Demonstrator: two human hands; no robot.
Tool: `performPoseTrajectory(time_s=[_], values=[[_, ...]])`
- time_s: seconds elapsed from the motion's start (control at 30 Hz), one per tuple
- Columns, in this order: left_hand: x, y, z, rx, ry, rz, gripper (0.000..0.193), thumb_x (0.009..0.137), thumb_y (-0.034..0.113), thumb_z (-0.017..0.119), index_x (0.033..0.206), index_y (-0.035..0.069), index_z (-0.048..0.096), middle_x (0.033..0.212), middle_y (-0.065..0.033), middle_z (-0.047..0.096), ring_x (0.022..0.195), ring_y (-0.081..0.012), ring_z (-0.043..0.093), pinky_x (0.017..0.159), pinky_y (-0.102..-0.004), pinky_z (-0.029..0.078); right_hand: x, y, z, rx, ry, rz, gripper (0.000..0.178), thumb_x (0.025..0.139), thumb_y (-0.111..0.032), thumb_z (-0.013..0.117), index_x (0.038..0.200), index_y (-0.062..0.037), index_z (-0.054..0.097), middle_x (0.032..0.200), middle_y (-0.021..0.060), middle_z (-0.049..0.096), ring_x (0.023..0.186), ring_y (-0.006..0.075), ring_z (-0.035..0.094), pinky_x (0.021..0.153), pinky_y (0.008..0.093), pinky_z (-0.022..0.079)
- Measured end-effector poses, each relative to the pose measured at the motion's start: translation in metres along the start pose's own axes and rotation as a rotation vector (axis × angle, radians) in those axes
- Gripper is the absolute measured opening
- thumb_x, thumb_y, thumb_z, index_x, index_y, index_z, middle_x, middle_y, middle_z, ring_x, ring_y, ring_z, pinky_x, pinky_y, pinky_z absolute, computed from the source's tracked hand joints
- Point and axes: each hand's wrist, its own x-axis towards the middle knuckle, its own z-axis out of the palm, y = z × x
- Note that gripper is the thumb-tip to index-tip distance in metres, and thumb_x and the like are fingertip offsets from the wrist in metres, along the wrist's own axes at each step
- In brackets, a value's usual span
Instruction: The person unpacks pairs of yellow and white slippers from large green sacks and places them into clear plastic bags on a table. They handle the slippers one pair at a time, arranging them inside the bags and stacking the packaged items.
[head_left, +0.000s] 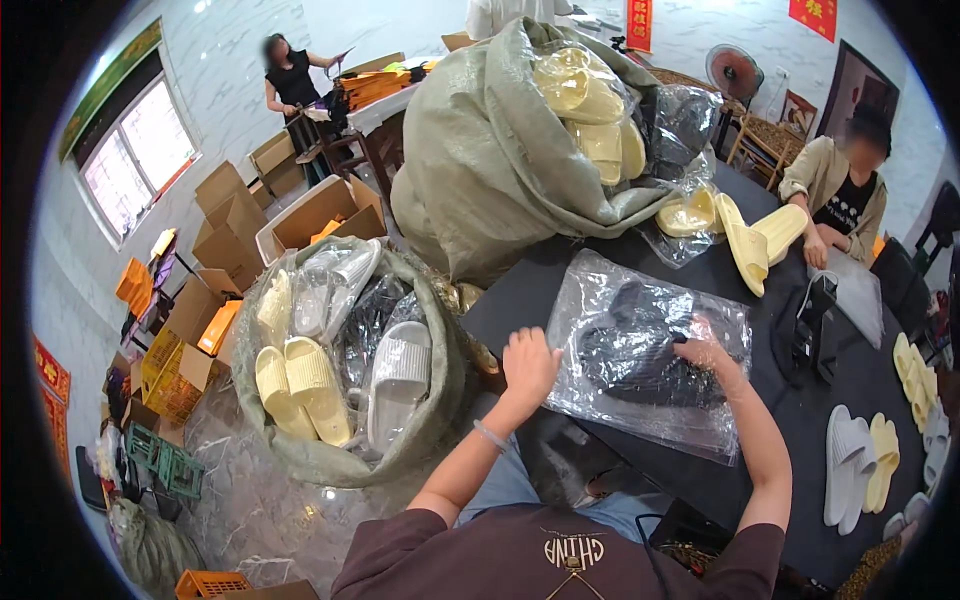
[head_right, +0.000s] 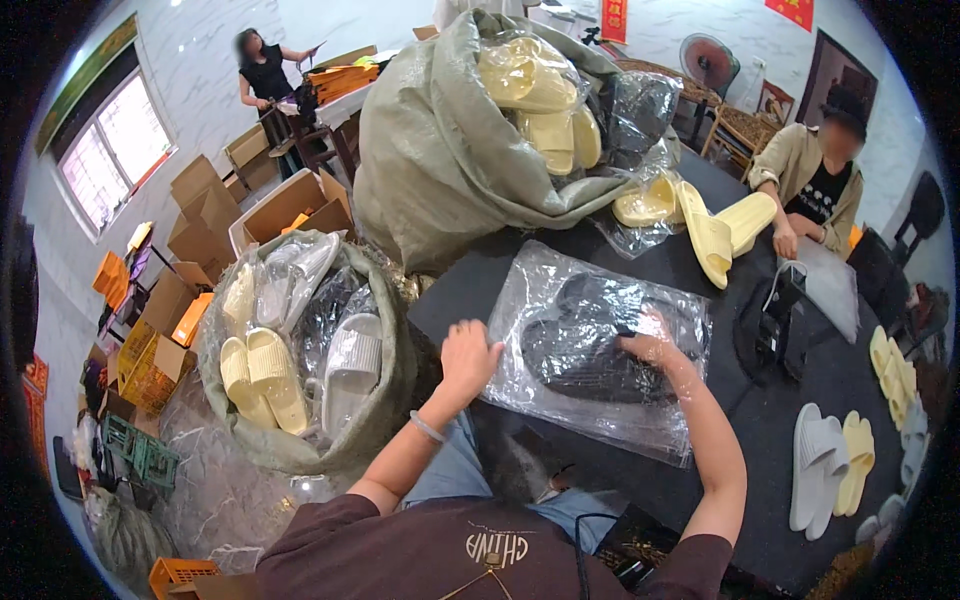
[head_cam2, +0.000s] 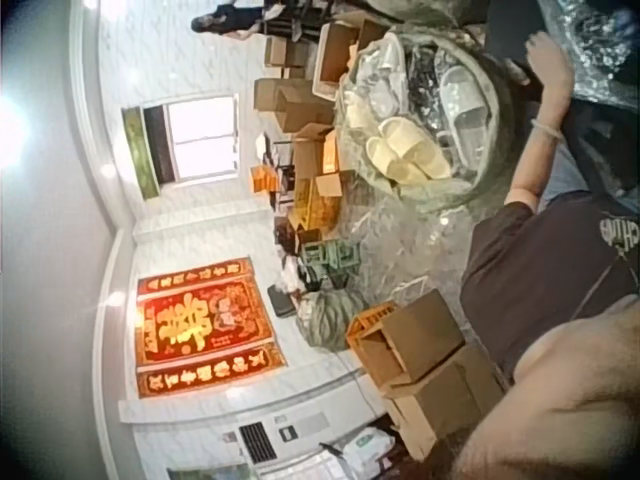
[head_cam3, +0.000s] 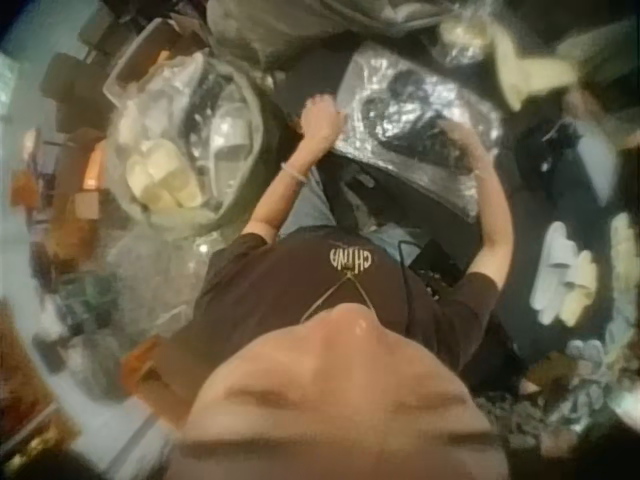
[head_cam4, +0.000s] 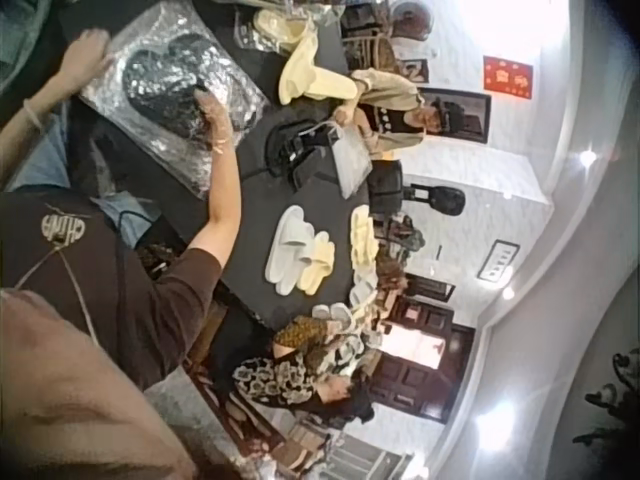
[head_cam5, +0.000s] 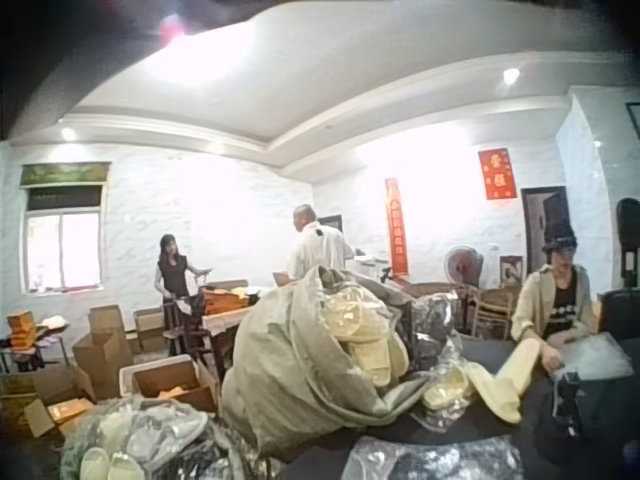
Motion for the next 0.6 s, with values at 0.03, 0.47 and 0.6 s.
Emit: performPoseTrajectory(time_s=[0.03,0.47,0.6], values=[[0.005,0.008,-0.001,-0.026,0.146,0.073,0.031,0.082,0.025,0.063,0.102,0.002,0.056,0.098,-0.0191,0.06,0.095,-0.0347,0.057,0.08,-0.0423,0.045,0.001,0.009,0.004,-0.006,0.059,-0.049,0.041,0.07,-0.023,0.064,0.103,0.0003,0.06,0.106,0.0185,0.061,0.103,0.0344,0.053,0.096,0.0395,0.039],[0.031,-0.001,0.046,0.048,-0.209,0.399,0.071,0.091,0.052,0.043,0.139,0.0,0.035,0.146,-0.0171,0.033,0.136,-0.0298,0.029,0.11,-0.0401,0.024,-0.071,0.05,-0.054,-0.246,0.448,-0.135,0.04,0.066,-0.029,0.074,0.09,0.002,0.065,0.096,0.0215,0.062,0.103,0.0382,0.052,0.09,0.0445,0.04],[0.027,-0.005,0.043,0.059,-0.206,0.386,0.084,0.082,0.065,0.049,0.14,0.005,0.036,0.147,-0.0178,0.03,0.137,-0.0303,0.027,0.111,-0.041,0.022,-0.135,0.026,-0.112,-0.298,0.614,0.073,0.047,0.061,-0.019,0.073,0.098,0.0064,0.063,0.111,0.0263,0.057,0.109,0.0403,0.049,0.096,0.0423,0.038]])
